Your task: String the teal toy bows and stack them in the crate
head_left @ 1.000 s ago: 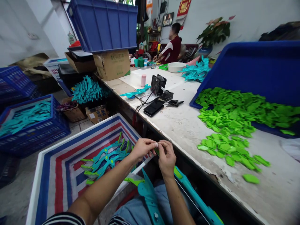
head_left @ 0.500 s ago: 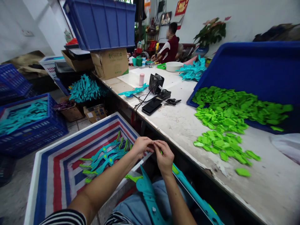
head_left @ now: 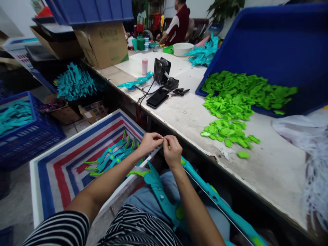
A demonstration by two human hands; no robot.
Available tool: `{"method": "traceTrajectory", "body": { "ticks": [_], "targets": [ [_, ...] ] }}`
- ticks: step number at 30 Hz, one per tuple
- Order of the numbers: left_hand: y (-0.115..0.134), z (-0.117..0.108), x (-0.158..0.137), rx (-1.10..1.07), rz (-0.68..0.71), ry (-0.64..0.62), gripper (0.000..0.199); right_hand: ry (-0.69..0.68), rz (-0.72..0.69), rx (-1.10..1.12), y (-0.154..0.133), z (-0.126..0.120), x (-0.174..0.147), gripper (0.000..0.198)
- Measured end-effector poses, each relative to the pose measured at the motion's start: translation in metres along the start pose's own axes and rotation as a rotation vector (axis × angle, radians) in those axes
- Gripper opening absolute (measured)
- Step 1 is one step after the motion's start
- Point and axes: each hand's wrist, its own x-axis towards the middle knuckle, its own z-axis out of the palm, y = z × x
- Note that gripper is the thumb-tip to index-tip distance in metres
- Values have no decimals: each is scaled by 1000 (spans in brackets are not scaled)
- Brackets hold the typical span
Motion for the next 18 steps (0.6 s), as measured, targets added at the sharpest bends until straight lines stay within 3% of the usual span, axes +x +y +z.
{"method": "traceTrajectory", "body": {
  "ticks": [5,10,14,18],
  "targets": [
    [-14,2,-1,243,111,93,11,-61,107,42,4,-3,-5,17],
    [-17,-4,-7,392,137,-45,22,-95,107,65,10,-4,-12,17],
    [-16,-8,-5,613,146,-52,22,-127,94,-57,20,5,-20,21],
    [-22,-14,-4,496,171,-88,23,-162,129,-132,26,10,-24,20]
  ]
}}
